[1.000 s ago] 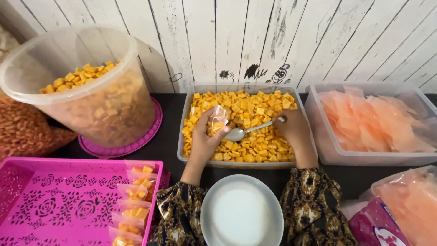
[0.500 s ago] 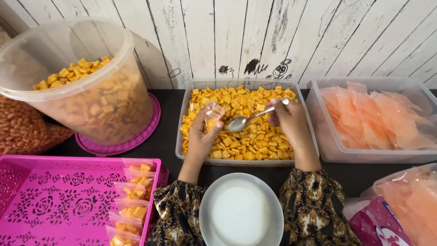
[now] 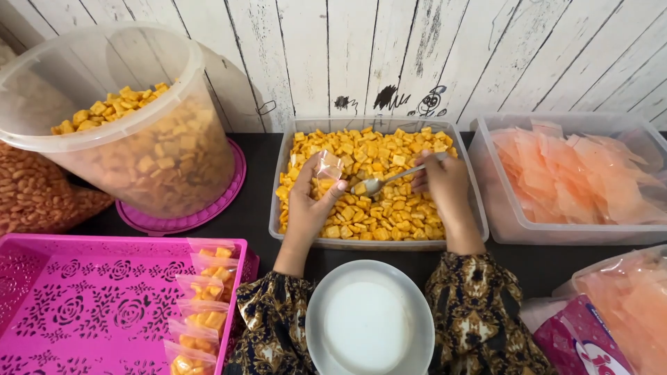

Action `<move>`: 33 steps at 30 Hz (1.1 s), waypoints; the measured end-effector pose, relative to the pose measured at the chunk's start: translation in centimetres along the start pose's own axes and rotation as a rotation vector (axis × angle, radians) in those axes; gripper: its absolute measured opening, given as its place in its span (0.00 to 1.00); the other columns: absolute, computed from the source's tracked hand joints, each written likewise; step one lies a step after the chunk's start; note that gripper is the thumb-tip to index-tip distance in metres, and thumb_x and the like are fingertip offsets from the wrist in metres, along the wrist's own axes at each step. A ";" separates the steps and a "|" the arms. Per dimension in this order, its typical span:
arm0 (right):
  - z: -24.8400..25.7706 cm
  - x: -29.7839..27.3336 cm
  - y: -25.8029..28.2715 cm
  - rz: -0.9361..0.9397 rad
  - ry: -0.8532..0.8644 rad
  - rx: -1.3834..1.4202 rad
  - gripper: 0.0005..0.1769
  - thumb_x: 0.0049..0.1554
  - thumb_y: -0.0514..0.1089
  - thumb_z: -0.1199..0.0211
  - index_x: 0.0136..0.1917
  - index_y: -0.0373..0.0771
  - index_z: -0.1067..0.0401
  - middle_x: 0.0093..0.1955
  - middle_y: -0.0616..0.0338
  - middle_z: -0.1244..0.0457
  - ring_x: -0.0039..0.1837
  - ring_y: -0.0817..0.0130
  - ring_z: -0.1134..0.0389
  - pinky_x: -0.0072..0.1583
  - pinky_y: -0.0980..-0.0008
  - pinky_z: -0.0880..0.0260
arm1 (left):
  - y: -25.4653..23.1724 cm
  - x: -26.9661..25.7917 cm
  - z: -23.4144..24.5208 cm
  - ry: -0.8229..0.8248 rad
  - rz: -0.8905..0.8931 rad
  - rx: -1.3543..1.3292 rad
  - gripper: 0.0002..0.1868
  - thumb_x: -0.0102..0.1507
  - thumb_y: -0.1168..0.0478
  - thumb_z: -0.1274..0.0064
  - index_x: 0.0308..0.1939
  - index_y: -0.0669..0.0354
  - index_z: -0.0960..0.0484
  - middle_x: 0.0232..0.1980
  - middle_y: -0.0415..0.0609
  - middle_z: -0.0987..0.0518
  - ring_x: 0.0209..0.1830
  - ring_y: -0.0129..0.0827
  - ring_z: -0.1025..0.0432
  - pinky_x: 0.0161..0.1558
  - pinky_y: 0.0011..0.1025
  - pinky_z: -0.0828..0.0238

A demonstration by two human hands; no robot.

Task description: The person is packaging snacks by scooping them into small plastic bags, weighing each bag on a digital scale, and then placing the filled bags into a pink plastic tray.

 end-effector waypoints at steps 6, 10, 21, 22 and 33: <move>1.1 1.3 -1.1 -0.048 0.016 0.211 0.19 0.66 0.48 0.47 0.45 0.29 0.26 0.30 0.51 0.35 0.30 0.65 0.29 0.33 0.67 0.21 | -0.4 -0.1 0.2 -0.005 0.051 0.082 0.35 0.57 0.52 0.31 0.66 0.53 0.25 0.51 0.60 0.18 0.54 0.46 0.23 0.56 0.43 0.25; 2.9 -0.8 3.7 0.045 -0.049 0.249 0.19 0.66 0.48 0.46 0.46 0.30 0.26 0.31 0.52 0.36 0.30 0.66 0.29 0.34 0.69 0.22 | 0.1 -0.3 -0.2 -0.007 0.049 0.170 0.37 0.54 0.53 0.29 0.65 0.55 0.24 0.49 0.63 0.17 0.51 0.53 0.22 0.54 0.46 0.24; 1.3 -8.2 13.7 0.656 -0.068 0.123 0.13 0.68 0.39 0.44 0.46 0.27 0.26 0.30 0.46 0.35 0.29 0.60 0.29 0.34 0.66 0.23 | -0.6 -0.4 -0.6 -0.004 -0.034 0.388 0.41 0.48 0.48 0.25 0.62 0.55 0.22 0.44 0.64 0.17 0.48 0.59 0.23 0.50 0.48 0.24; 1.6 -7.7 13.3 0.655 -0.072 0.120 0.13 0.68 0.39 0.44 0.46 0.27 0.26 0.30 0.46 0.35 0.29 0.60 0.29 0.34 0.66 0.23 | -0.4 -0.5 -0.7 0.000 -0.034 0.385 0.41 0.48 0.48 0.25 0.62 0.55 0.22 0.44 0.64 0.17 0.48 0.59 0.23 0.50 0.48 0.24; -0.6 -2.4 6.1 0.454 0.071 -0.355 0.20 0.68 0.53 0.46 0.43 0.38 0.25 0.28 0.53 0.35 0.30 0.59 0.30 0.33 0.62 0.28 | -1.1 -0.6 -0.2 -0.023 0.078 0.361 0.41 0.54 0.41 0.33 0.67 0.53 0.28 0.47 0.66 0.18 0.51 0.62 0.24 0.51 0.51 0.25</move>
Point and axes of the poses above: each hand's wrist, its own x-axis towards the middle knuckle, its own z-axis out of the back of the hand, y = z × x, the point moved 8 cm from there along x, towards the middle knuckle
